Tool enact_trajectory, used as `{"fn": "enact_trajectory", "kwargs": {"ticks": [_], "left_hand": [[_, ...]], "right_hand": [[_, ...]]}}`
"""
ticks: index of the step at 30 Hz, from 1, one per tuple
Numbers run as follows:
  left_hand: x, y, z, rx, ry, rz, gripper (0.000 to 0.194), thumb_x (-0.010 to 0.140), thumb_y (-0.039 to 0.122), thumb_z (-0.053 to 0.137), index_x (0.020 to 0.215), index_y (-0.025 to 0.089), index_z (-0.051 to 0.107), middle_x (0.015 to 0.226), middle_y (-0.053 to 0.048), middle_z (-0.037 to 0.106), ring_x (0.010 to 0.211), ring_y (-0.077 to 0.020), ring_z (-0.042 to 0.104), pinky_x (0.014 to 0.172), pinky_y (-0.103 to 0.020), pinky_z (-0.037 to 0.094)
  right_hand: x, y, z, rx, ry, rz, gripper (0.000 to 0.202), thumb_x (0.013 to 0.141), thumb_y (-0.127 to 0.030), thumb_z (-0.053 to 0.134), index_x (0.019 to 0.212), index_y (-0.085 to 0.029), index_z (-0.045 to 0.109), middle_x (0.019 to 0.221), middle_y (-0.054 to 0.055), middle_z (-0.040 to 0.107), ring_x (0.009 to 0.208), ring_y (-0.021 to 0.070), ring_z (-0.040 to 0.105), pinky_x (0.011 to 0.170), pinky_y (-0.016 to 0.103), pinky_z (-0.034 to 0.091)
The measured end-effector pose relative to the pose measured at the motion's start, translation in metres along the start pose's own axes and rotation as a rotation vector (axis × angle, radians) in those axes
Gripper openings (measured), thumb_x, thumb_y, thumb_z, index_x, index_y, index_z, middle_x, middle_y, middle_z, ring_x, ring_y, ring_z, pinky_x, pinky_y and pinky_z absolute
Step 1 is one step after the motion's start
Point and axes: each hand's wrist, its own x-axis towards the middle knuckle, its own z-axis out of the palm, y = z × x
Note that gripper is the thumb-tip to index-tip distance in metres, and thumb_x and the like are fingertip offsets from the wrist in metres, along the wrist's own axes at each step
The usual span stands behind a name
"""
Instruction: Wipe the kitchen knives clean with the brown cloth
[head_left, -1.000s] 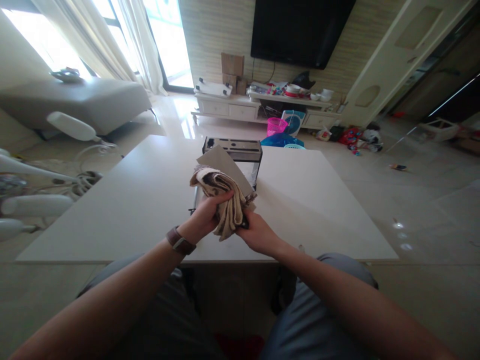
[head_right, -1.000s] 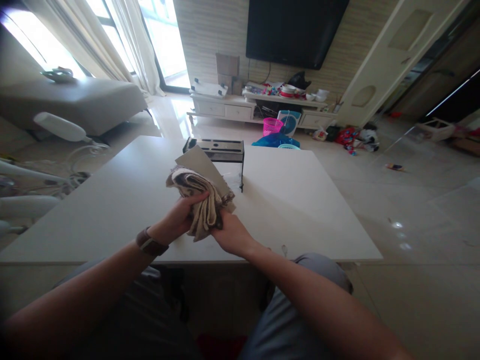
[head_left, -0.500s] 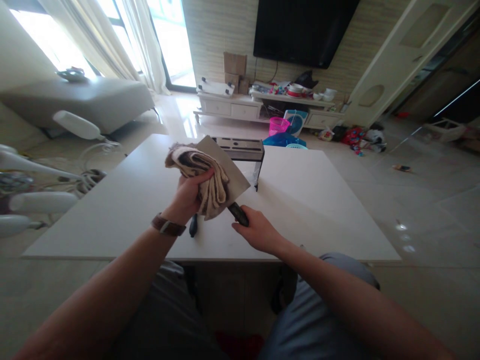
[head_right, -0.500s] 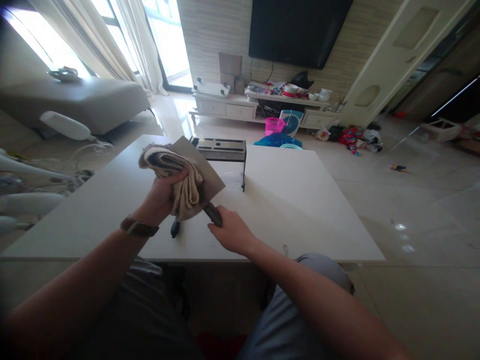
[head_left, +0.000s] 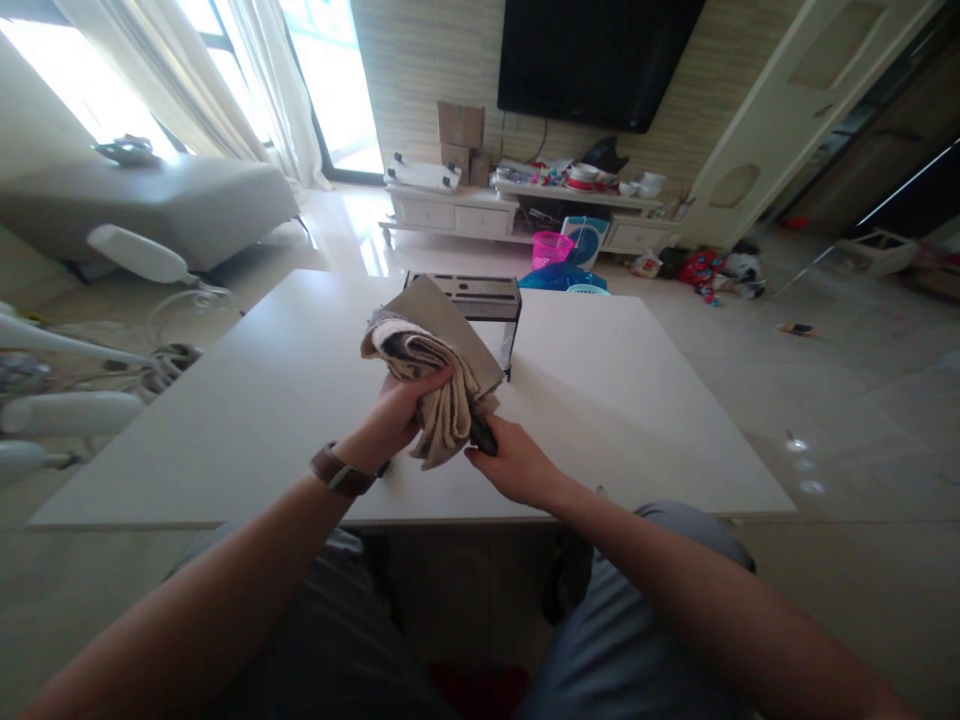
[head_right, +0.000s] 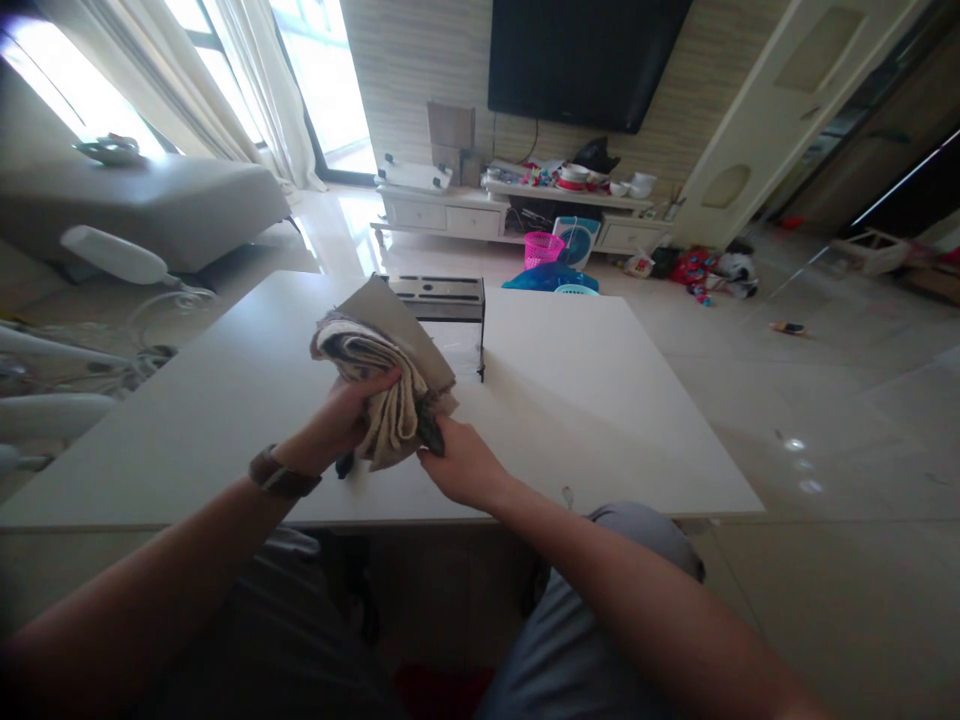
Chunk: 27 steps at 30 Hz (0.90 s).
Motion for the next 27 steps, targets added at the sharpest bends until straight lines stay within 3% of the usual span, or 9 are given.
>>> {"fn": "enact_trajectory", "kwargs": {"ticks": [7, 14, 23, 27], "left_hand": [[-0.004, -0.025, 0.003, 0.04, -0.073, -0.072, 0.039, 0.064, 0.021, 0.093, 0.097, 0.015, 0.074, 0.102, -0.006, 0.078, 0.091, -0.0203, 0.074, 0.09, -0.033, 0.06], [-0.004, -0.01, 0.003, 0.114, -0.089, -0.062, 0.05, 0.055, 0.02, 0.096, 0.098, 0.014, 0.072, 0.105, -0.01, 0.078, 0.099, -0.0263, 0.074, 0.094, -0.038, 0.059], [0.003, 0.002, -0.004, 0.219, -0.07, 0.03, 0.052, 0.053, 0.02, 0.096, 0.098, 0.013, 0.072, 0.107, -0.011, 0.077, 0.094, -0.0242, 0.074, 0.087, -0.034, 0.06], [0.015, 0.018, -0.012, 0.181, -0.024, 0.08, 0.051, 0.05, 0.016, 0.097, 0.095, 0.012, 0.072, 0.099, -0.01, 0.078, 0.085, -0.0227, 0.074, 0.083, -0.034, 0.061]], "right_hand": [[0.005, 0.0, -0.001, 0.199, 0.021, -0.038, 0.028, 0.082, -0.012, 0.068, 0.11, -0.016, 0.069, 0.114, 0.008, 0.076, 0.103, 0.0247, 0.069, 0.092, 0.035, 0.053], [0.002, 0.002, 0.002, 0.181, 0.026, -0.08, 0.027, 0.085, -0.018, 0.066, 0.113, -0.017, 0.069, 0.115, 0.009, 0.076, 0.103, 0.0257, 0.07, 0.093, 0.038, 0.054], [0.004, 0.005, 0.002, 0.094, 0.002, -0.012, 0.022, 0.086, -0.02, 0.063, 0.108, -0.019, 0.062, 0.109, 0.009, 0.074, 0.099, 0.0251, 0.067, 0.085, 0.036, 0.049], [0.006, 0.004, -0.004, -0.01, -0.004, 0.001, 0.012, 0.085, -0.021, 0.063, 0.096, -0.021, 0.059, 0.09, 0.002, 0.068, 0.083, 0.0201, 0.06, 0.075, 0.031, 0.042]]}}
